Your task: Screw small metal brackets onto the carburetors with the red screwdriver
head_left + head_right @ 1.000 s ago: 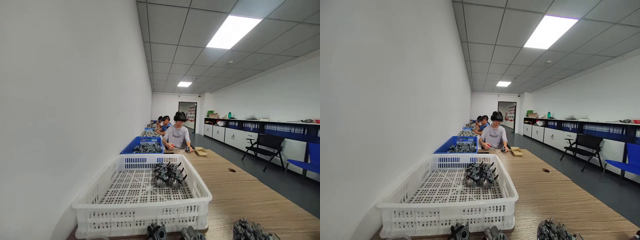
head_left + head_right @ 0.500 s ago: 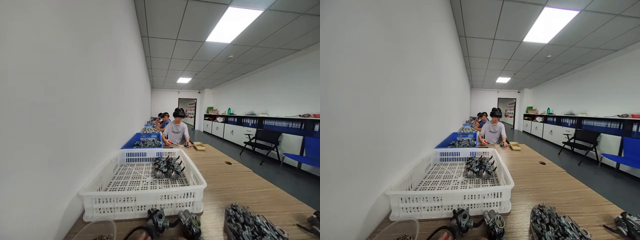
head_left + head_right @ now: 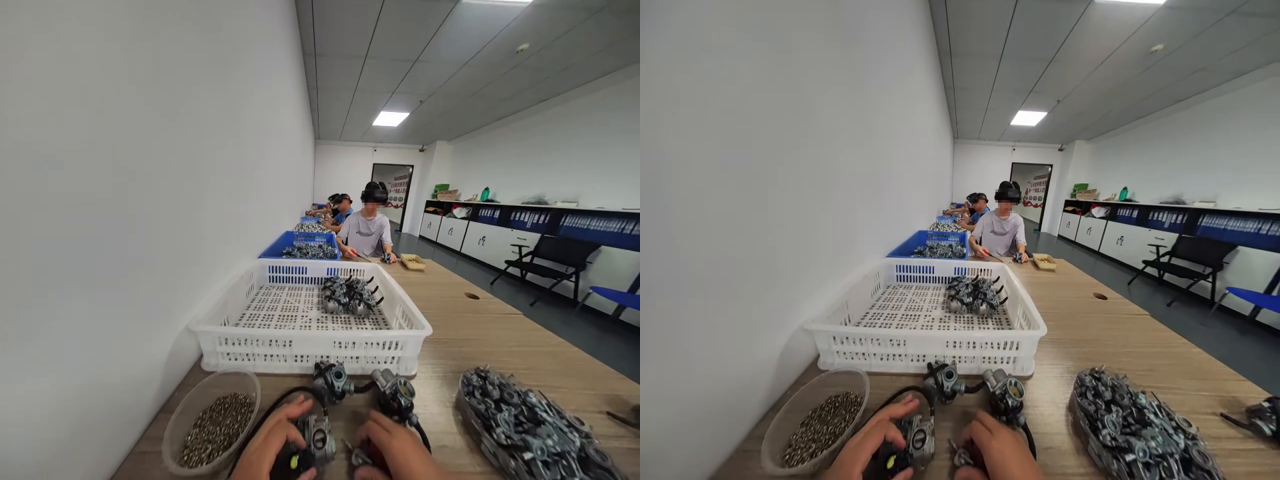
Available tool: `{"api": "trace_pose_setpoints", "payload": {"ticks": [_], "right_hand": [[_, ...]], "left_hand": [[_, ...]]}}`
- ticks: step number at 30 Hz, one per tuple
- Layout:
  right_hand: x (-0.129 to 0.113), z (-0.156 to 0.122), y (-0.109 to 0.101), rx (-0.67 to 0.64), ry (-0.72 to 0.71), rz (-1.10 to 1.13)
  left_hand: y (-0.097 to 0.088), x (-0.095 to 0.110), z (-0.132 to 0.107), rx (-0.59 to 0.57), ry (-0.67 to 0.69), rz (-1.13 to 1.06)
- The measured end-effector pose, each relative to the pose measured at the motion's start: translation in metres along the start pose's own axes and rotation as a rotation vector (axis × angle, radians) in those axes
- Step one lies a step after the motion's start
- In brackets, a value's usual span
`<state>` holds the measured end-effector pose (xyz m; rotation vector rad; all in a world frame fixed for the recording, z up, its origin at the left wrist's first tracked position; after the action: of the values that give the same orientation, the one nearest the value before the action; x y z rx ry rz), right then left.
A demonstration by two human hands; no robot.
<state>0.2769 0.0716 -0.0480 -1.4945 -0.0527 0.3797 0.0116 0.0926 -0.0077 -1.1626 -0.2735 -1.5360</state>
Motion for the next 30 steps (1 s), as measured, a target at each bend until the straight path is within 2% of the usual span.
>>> {"api": "trace_pose_setpoints", "payload": {"ticks": [4,10,12,15,21,26,30], "right_hand": [[-0.012,-0.010,-0.017,-0.036,0.024,0.002],[-0.025,-0.011,-0.025,-0.105,0.017,-0.037],[-0.028,-0.012,-0.023,-0.120,0.019,-0.050],[-0.031,-0.014,-0.021,-0.131,0.021,-0.061],[-0.032,-0.017,-0.027,-0.104,-0.024,-0.021],[-0.028,-0.019,-0.031,-0.049,-0.052,0.062],[-0.023,-0.021,-0.036,-0.006,-0.076,0.181]], "left_hand": [[-0.004,0.013,0.003,0.027,0.028,-0.006],[0.003,0.010,0.002,-0.048,0.055,0.035],[0.007,0.008,0.001,-0.089,0.027,0.034],[0.008,0.003,-0.001,-0.089,-0.059,-0.011],[0.013,0.009,-0.002,-0.186,-0.116,0.054],[0.013,0.025,0.005,-0.201,-0.087,0.070],[0.010,0.028,0.009,-0.177,-0.115,0.032]]}}
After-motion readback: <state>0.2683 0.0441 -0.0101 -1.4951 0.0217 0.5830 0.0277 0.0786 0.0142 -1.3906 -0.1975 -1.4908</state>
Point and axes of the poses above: each hand's wrist, its own z-axis towards the middle knuckle, its own y-axis out of the palm, x = y × z, the point moved 8 cm from there along z, towards the middle knuckle, and after that the axes turned 14 degrees about -z, right-handed, at the moved point
